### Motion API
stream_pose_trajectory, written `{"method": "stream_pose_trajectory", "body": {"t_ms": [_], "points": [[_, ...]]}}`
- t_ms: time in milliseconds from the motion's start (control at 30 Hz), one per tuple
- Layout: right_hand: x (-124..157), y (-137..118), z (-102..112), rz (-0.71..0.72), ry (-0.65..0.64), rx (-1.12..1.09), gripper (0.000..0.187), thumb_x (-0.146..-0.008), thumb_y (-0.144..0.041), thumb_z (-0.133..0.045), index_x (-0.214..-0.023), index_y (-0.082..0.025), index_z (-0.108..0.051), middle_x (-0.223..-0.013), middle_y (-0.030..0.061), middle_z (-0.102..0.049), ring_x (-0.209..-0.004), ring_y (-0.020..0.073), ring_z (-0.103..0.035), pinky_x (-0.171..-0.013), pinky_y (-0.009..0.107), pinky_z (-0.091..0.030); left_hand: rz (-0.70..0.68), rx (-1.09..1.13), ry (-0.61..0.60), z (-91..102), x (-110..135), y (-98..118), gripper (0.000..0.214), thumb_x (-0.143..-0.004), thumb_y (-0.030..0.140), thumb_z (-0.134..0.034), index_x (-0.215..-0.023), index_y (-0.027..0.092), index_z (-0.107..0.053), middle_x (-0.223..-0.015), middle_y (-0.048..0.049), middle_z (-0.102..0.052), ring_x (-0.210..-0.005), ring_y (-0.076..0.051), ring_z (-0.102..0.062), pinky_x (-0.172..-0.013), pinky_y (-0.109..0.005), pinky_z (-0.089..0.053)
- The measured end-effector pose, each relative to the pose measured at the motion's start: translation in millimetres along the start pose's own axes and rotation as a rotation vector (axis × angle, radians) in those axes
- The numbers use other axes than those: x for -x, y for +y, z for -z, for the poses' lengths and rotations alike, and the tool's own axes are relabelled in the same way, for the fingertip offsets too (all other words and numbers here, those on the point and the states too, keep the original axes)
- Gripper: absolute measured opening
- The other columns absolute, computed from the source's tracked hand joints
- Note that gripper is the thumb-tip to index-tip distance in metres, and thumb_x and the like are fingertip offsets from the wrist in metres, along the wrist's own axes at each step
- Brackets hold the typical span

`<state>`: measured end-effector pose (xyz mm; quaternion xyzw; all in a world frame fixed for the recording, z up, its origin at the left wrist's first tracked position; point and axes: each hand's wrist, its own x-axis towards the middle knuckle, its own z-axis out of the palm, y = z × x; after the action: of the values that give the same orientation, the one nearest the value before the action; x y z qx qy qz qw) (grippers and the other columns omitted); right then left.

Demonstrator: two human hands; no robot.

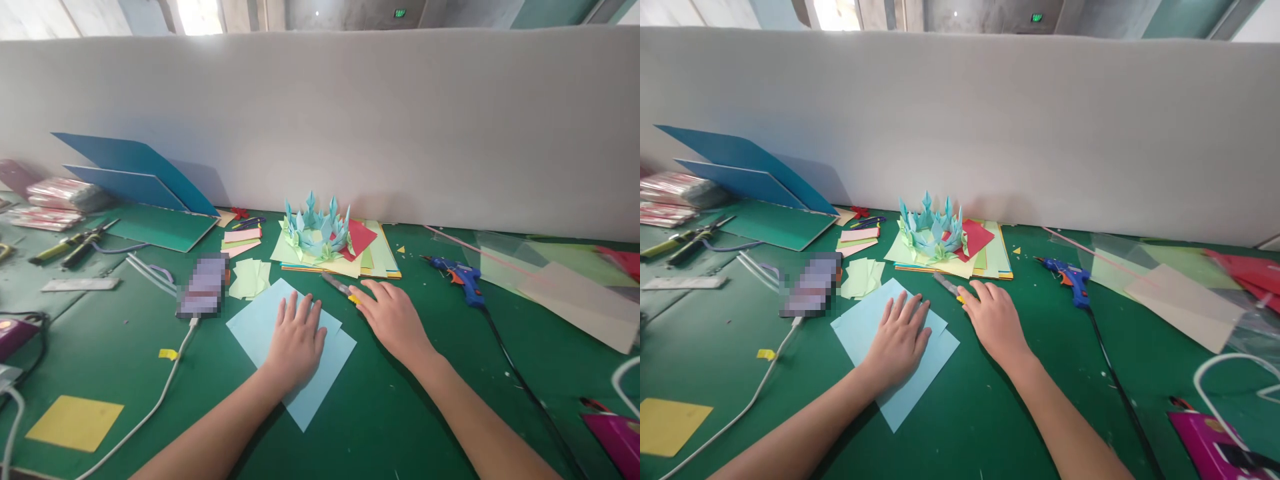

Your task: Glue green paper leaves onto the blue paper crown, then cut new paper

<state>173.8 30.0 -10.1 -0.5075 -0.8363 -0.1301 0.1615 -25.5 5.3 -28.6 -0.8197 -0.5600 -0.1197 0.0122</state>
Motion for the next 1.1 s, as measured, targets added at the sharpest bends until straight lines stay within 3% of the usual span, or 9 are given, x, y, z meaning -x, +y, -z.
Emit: {"method": "stream_pose_trajectory", "body": {"t_ms": [133,333,500,767,833,900,967,1033,1100], "points": [[19,-17,5,0.008,-0.024,-0.214,0.03,-0.093,-0.029,-0.043,-0.111,-0.017,-0.063,-0.101,0.0111,-0.066,-0.089,0.0236,-0.06,-0.074,0.037,-0.048,-0.006,0.026,0.022,2.4,-1,-1,0.041,-0.089,0.03,-0.04,-0.126,0.016,-0.053,-0.124,-0.0119,-0.056,-0.128,-0.038,-0.038,-0.106,-0.058,-0.029],[26,-47,-6,-0.087,-0.079,-0.332,0.045,-0.084,-0.044,-0.056,-0.119,-0.016,-0.056,-0.116,0.0143,-0.06,-0.107,0.0306,-0.055,-0.088,0.048,-0.047,0.039,0.171,0.101,0.5,-5,-7,0.036,-0.085,0.021,-0.041,-0.118,0.013,-0.053,-0.12,-0.0165,-0.05,-0.12,-0.031,-0.045,-0.1,-0.052,-0.038],[20,-60,-5,-0.1,-0.103,-0.442,0.021,-0.083,-0.032,-0.058,-0.1,-0.02,-0.059,-0.111,0.0109,-0.061,-0.102,0.0272,-0.056,-0.084,0.045,-0.049,0.047,0.227,0.186,-1.6,-6,-15,0.042,-0.082,0.013,-0.04,-0.123,0.013,-0.047,-0.129,-0.0192,-0.044,-0.126,-0.032,-0.038,-0.096,-0.054,-0.04],[27,-63,-9,-0.023,-0.117,-0.387,0.035,-0.089,-0.029,-0.047,-0.123,-0.02,-0.052,-0.133,0.0143,-0.051,-0.123,0.0296,-0.046,-0.095,0.049,-0.044,0.02,0.18,-0.023,10.9,-11,-19,0.052,-0.083,0.014,-0.035,-0.134,0.018,-0.043,-0.14,-0.0067,-0.048,-0.132,-0.03,-0.035,-0.104,-0.052,-0.033],[28,-62,-10,-0.004,-0.131,-0.392,0.033,-0.089,-0.03,-0.047,-0.118,-0.016,-0.054,-0.132,0.0154,-0.053,-0.124,0.0299,-0.046,-0.096,0.049,-0.044,0.154,0.132,0.077,27.3,-16,-34,0.051,-0.083,0.017,-0.037,-0.133,0.015,-0.044,-0.14,-0.0096,-0.048,-0.134,-0.031,-0.032,-0.108,-0.055,-0.026],[28,-60,-11,-0.001,-0.125,-0.399,0.031,-0.089,-0.031,-0.045,-0.115,-0.016,-0.055,-0.13,0.0157,-0.054,-0.124,0.0298,-0.046,-0.097,0.05,-0.044,0.431,0.047,0.296,46.8,-19,-57,0.049,-0.085,0.02,-0.035,-0.132,0.012,-0.044,-0.137,-0.0145,-0.05,-0.135,-0.032,-0.031,-0.109,-0.059,-0.016],[28,-60,-12,-0.004,-0.109,-0.4,0.031,-0.09,-0.032,-0.044,-0.115,-0.017,-0.055,-0.13,0.0153,-0.054,-0.124,0.0294,-0.046,-0.097,0.05,-0.044,0.655,0.024,0.402,62.4,-18,-81,0.05,-0.087,0.025,-0.032,-0.133,0.008,-0.041,-0.131,-0.0186,-0.055,-0.136,-0.036,-0.027,-0.107,-0.066,-0.013],[28,-60,-12,0.0,-0.104,-0.398,0.033,-0.09,-0.033,-0.043,-0.117,-0.017,-0.054,-0.131,0.0147,-0.054,-0.124,0.029,-0.046,-0.097,0.05,-0.044,0.766,0.045,0.328,69.2,-14,-99,0.05,-0.087,0.024,-0.029,-0.132,0.005,-0.042,-0.123,-0.021,-0.06,-0.134,-0.038,-0.03,-0.105,-0.068,-0.011],[29,-60,-14,0.001,-0.104,-0.397,0.035,-0.091,-0.034,-0.042,-0.119,-0.017,-0.053,-0.132,0.0142,-0.053,-0.124,0.0287,-0.046,-0.097,0.049,-0.045,0.756,0.039,0.208,67.3,-10,-108,0.048,-0.087,0.025,-0.029,-0.127,0.005,-0.046,-0.125,-0.0222,-0.058,-0.13,-0.04,-0.035,-0.102,-0.071,-0.009]]}}
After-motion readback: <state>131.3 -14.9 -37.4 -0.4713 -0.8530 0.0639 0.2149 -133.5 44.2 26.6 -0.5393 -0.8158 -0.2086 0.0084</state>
